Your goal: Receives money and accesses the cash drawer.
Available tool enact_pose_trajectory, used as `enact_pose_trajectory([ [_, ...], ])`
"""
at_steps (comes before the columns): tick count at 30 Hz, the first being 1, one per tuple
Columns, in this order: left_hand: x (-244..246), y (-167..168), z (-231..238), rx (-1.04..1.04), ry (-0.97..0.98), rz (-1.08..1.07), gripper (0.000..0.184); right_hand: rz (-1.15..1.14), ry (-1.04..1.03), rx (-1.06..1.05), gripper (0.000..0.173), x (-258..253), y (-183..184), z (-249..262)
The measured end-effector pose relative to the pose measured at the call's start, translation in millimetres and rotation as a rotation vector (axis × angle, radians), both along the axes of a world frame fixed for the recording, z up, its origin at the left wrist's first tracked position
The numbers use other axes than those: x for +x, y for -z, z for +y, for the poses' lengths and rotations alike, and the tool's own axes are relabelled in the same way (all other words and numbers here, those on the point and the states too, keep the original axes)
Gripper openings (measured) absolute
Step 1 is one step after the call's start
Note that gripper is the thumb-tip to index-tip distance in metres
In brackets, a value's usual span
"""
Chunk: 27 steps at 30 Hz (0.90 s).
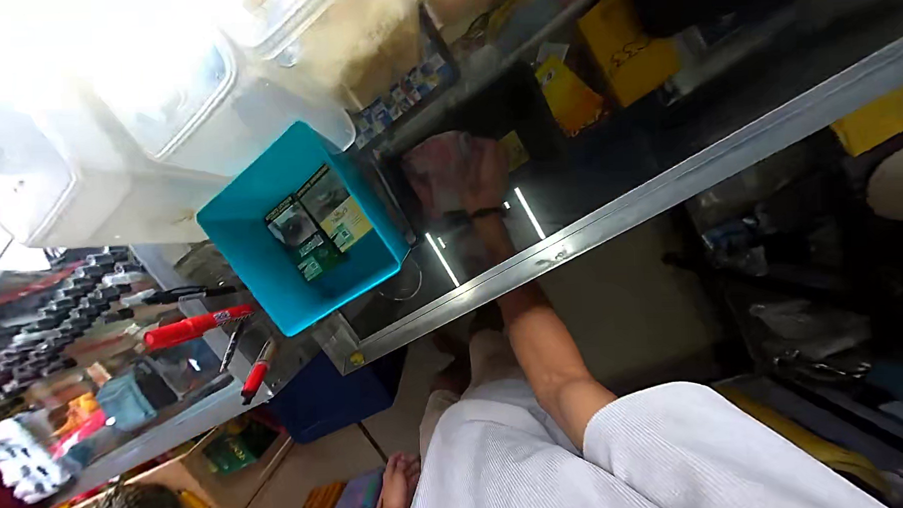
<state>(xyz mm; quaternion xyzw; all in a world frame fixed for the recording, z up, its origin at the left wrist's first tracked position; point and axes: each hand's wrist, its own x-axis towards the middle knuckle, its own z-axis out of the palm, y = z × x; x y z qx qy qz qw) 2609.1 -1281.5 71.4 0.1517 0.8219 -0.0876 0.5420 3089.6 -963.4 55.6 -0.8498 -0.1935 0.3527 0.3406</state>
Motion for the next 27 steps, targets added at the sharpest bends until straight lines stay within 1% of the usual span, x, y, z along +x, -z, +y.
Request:
enact_pose_trajectory([
  [1, -12, 9, -9, 0.076, -0.013, -0.014, 0.040, -0.021, 0.003, 0.016, 0.038, -2, 1, -3],
  [2, -20, 15, -12, 0.126, -0.026, -0.034, 0.040, -0.014, -0.037, 0.022, 0.037, -4, 4, -7],
  [3, -27, 23, -14, 0.158, -0.032, -0.053, 0.040, -0.008, -0.114, 0.049, 0.037, -9, 11, -10],
  [4, -32, 33, -14, 0.172, -0.032, -0.066, 0.040, -0.038, -0.201, 0.121, 0.036, -17, 27, -13],
  [5, -35, 40, -14, 0.178, -0.026, -0.072, 0.041, -0.101, -0.273, 0.239, 0.034, -29, 50, -15],
  [6, -37, 46, -13, 0.178, -0.012, -0.081, 0.041, -0.091, -0.375, 0.332, 0.032, -43, 57, -16],
  [7, -37, 50, -12, 0.176, 0.010, -0.094, 0.041, -0.035, -0.488, 0.356, 0.032, -57, 47, -17],
  [8, -36, 52, -12, 0.180, 0.036, -0.113, 0.041, 0.059, -0.599, 0.281, 0.033, -70, 18, -19],
  [9, -33, 52, -12, 0.188, 0.065, -0.131, 0.041, 0.166, -0.718, 0.097, 0.037, -81, -22, -19],
  [10, -32, 50, -13, 0.201, 0.095, -0.149, 0.041, 0.202, -0.837, -0.083, 0.040, -92, -44, -16],
  [11, -32, 46, -16, 0.219, 0.121, -0.164, 0.041, 0.166, -0.946, -0.212, 0.040, -105, -44, -9],
  [12, -31, 42, -19, 0.249, 0.133, -0.178, 0.041, 0.115, -0.988, -0.262, 0.040, -115, -27, -5],
  [14, -33, 36, -33, 0.326, 0.104, -0.185, 0.041, -0.028, -0.972, -0.249, 0.042, -130, 26, -3],
  [15, -37, 33, -43, 0.356, 0.073, -0.173, 0.041, -0.080, -0.941, -0.216, 0.043, -136, 44, -1],
  [16, -43, 32, -55, 0.373, 0.039, -0.154, 0.041, -0.094, -0.896, -0.219, 0.044, -142, 48, 6],
  [18, -58, 32, -93, 0.358, -0.041, -0.113, 0.039, -0.034, -0.853, -0.291, 0.046, -151, 31, 22],
  [19, -65, 30, -117, 0.327, -0.087, -0.087, 0.039, -0.051, -0.859, -0.254, 0.046, -154, 38, 23],
  [20, -70, 26, -142, 0.289, -0.130, -0.062, 0.039, -0.117, -0.839, -0.137, 0.043, -157, 59, 17],
  [21, -73, 24, -163, 0.251, -0.171, -0.040, 0.039, -0.190, -0.774, 0.007, 0.039, -158, 86, 10],
  [23, -75, 20, -205, 0.165, -0.248, -0.006, 0.038, -0.036, -0.866, -0.178, 0.042, -144, 75, 25],
  [24, -77, 20, -228, 0.124, -0.269, 0.002, 0.037, -0.012, -0.875, -0.231, 0.042, -144, 70, 28],
  [25, -82, 24, -255, 0.084, -0.290, -0.001, 0.037, -0.037, -0.901, -0.268, 0.042, -145, 69, 29],
  [27, -106, 48, -330, 0.031, -0.326, -0.030, 0.039, -0.151, -0.980, -0.318, 0.041, -148, 79, 30],
])
